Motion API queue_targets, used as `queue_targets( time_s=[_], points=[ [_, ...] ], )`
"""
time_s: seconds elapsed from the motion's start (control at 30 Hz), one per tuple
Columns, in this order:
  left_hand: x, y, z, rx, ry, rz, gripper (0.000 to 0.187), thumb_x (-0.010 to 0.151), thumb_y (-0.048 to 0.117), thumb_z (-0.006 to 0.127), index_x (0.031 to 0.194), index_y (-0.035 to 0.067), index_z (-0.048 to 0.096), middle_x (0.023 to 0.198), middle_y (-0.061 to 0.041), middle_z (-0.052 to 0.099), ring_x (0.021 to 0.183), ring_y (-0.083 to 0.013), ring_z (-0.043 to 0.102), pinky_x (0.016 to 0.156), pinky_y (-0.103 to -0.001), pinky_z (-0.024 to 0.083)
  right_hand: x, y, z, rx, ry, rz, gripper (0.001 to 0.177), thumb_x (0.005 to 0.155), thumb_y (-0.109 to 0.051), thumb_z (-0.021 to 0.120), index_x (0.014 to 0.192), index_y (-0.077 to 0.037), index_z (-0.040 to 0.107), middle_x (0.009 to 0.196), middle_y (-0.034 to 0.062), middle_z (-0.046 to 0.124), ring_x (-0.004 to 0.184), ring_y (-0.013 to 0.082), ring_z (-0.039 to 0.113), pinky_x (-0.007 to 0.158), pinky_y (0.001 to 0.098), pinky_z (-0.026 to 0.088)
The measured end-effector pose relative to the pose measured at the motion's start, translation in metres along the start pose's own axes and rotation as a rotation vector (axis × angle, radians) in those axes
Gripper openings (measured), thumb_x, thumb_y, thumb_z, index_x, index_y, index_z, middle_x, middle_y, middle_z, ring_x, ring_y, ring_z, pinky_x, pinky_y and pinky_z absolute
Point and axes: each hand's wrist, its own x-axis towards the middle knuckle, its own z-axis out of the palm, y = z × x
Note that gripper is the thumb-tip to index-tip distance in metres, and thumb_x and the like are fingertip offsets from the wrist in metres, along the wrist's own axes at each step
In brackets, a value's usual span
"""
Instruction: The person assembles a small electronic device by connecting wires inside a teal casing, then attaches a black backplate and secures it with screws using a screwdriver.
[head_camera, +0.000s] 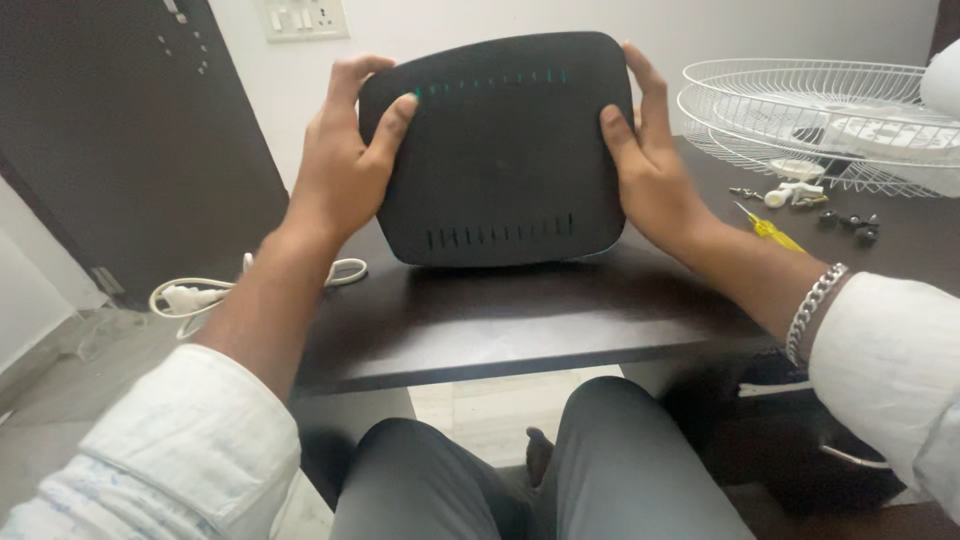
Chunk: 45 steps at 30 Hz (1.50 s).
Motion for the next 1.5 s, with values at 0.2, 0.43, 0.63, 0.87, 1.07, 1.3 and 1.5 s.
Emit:
queue_targets(
  time_s=[0.2, 0.43, 0.63, 0.87, 1.07, 1.3, 1.5],
  points=[
    [-0.016, -0.005, 0.000, -0.200, 0.015, -0.372, 0.045, 0.109, 0.036, 0.054, 0.147, 0.016, 0.045, 0.142, -0.022, 0.061, 0.105, -0.0285, 0.078, 0.085, -0.040, 0.067, 0.001, 0.004, 0.003, 0.250, -0.056, 0.111, 0.059, 0.116, -0.023, 0.039, 0.165, -0.020, 0.008, 0.159, 0.0275, 0.042, 0.149, 0.0320, 0.045, 0.125, 0.0456, 0.037],
    [-0.015, -0.008, 0.003, -0.164, 0.158, -0.183, 0.038, 0.115, 0.033, 0.059, 0.147, 0.012, 0.061, 0.129, -0.019, 0.076, 0.120, -0.0212, 0.072, 0.107, -0.036, 0.053, -0.003, 0.005, 0.003, 0.060, -0.021, -0.001, 0.057, 0.120, -0.019, 0.038, 0.168, -0.018, 0.008, 0.171, 0.0259, 0.028, 0.161, 0.0333, 0.029, 0.133, 0.0465, 0.025],
    [-0.016, 0.002, 0.007, -0.510, 0.177, -0.473, 0.038, 0.103, 0.032, 0.063, 0.137, 0.014, 0.062, 0.110, -0.014, 0.079, 0.101, -0.0127, 0.072, 0.096, -0.029, 0.056, -0.007, 0.005, 0.001, 0.041, -0.013, -0.078, 0.055, 0.121, -0.016, 0.038, 0.169, -0.017, 0.010, 0.175, 0.0208, 0.024, 0.165, 0.0333, 0.024, 0.136, 0.0443, 0.021],
    [-0.013, 0.007, 0.009, -0.619, 0.233, -0.547, 0.037, 0.101, 0.036, 0.067, 0.131, 0.014, 0.069, 0.119, -0.009, 0.077, 0.112, -0.0121, 0.070, 0.105, -0.027, 0.054, -0.007, 0.003, -0.003, 0.084, -0.025, -0.023, 0.053, 0.121, -0.019, 0.031, 0.170, -0.021, 0.011, 0.175, 0.0167, 0.027, 0.164, 0.0299, 0.027, 0.135, 0.0405, 0.021],
    [-0.012, 0.013, 0.006, -0.570, 0.211, -0.567, 0.042, 0.100, 0.040, 0.067, 0.134, 0.015, 0.068, 0.115, -0.004, 0.075, 0.108, -0.0109, 0.069, 0.099, -0.027, 0.057, -0.004, 0.011, -0.008, -0.058, 0.060, 0.004, 0.050, 0.120, -0.021, 0.034, 0.168, -0.026, 0.025, 0.152, 0.0131, 0.041, 0.141, 0.0249, 0.044, 0.127, 0.0377, 0.031],
    [-0.011, 0.017, 0.005, -0.542, 0.174, -0.512, 0.045, 0.102, 0.045, 0.061, 0.137, 0.017, 0.065, 0.111, -0.005, 0.074, 0.103, -0.0107, 0.068, 0.094, -0.027, 0.058, 0.001, 0.010, -0.008, -0.196, 0.168, 0.049, 0.045, 0.115, -0.031, 0.055, 0.157, -0.020, 0.043, 0.127, 0.0119, 0.048, 0.111, 0.0178, 0.053, 0.097, 0.0326, 0.051],
    [-0.012, 0.009, 0.006, -0.643, 0.184, -0.483, 0.041, 0.107, 0.042, 0.057, 0.137, 0.016, 0.067, 0.120, -0.002, 0.075, 0.114, -0.0102, 0.068, 0.105, -0.028, 0.055, 0.002, 0.005, -0.007, -0.063, 0.218, 0.162, 0.044, 0.104, -0.043, 0.066, 0.118, -0.005, 0.048, 0.105, 0.0065, 0.059, 0.093, 0.0138, 0.059, 0.074, 0.0300, 0.053]
  ],
)
